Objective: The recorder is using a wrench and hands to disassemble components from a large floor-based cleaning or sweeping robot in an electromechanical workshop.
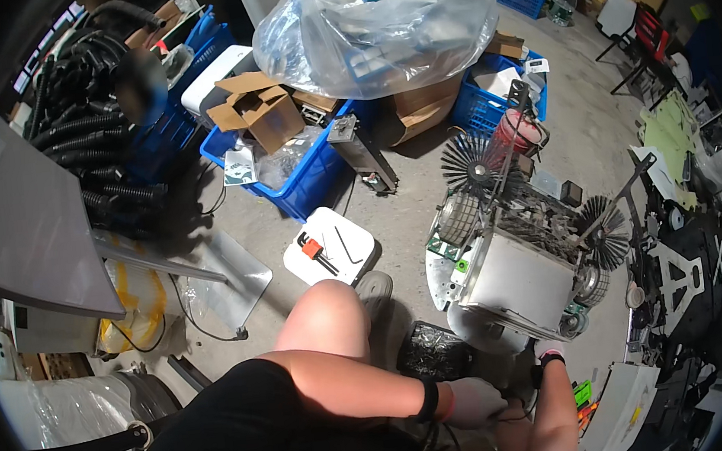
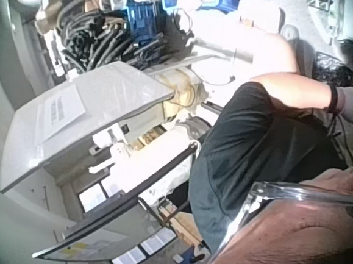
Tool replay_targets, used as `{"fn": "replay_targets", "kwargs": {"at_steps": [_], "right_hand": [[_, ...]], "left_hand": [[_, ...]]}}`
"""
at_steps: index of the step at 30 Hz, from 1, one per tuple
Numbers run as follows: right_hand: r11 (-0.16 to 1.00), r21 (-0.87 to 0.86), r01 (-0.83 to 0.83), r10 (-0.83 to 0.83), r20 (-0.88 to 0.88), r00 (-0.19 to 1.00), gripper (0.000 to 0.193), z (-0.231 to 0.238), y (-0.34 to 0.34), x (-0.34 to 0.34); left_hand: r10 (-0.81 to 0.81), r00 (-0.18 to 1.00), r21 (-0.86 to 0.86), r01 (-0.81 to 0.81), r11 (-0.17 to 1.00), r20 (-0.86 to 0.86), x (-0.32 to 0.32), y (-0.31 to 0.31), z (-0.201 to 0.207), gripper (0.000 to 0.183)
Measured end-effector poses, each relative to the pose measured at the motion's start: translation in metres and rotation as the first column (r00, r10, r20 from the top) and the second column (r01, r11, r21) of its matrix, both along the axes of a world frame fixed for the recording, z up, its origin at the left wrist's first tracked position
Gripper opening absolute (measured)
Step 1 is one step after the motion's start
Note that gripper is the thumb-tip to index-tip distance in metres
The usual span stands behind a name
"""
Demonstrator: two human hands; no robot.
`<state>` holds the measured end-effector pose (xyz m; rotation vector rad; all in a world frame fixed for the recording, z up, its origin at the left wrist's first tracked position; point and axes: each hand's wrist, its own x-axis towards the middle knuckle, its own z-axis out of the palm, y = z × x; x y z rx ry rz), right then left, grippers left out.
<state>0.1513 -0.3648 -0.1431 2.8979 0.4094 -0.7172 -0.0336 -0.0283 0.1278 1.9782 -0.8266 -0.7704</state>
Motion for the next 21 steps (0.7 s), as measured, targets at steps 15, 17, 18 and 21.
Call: {"fn": "replay_targets", "kwargs": {"at_steps": [15,17,18,21], "right_hand": [[0.986,-0.160,-0.052,0.042,-0.066,0.997,0.038,-0.012,-0.023,0.003],[0.993,-0.114,-0.012,0.002,-0.090,0.996,0.038,0.011,0.021,0.004],[0.995,-0.086,0.046,-0.054,-0.099,0.994,0.038,0.031,0.043,0.003],[0.987,-0.121,0.105,-0.111,-0.044,0.993,0.039,0.053,0.037,-0.002]], "left_hand": [[0.035,0.998,-0.048,-0.033,0.998,0.045,-0.005,-0.001,0.001,0.027],[0.054,0.998,-0.021,-0.054,0.998,0.018,-0.002,0.003,-0.004,0.027],[0.059,0.998,-0.013,-0.059,0.998,0.006,-0.003,0.005,-0.004,0.028],[0.020,1.000,-0.012,-0.020,1.000,0.018,-0.003,0.000,-0.004,0.028]]}}
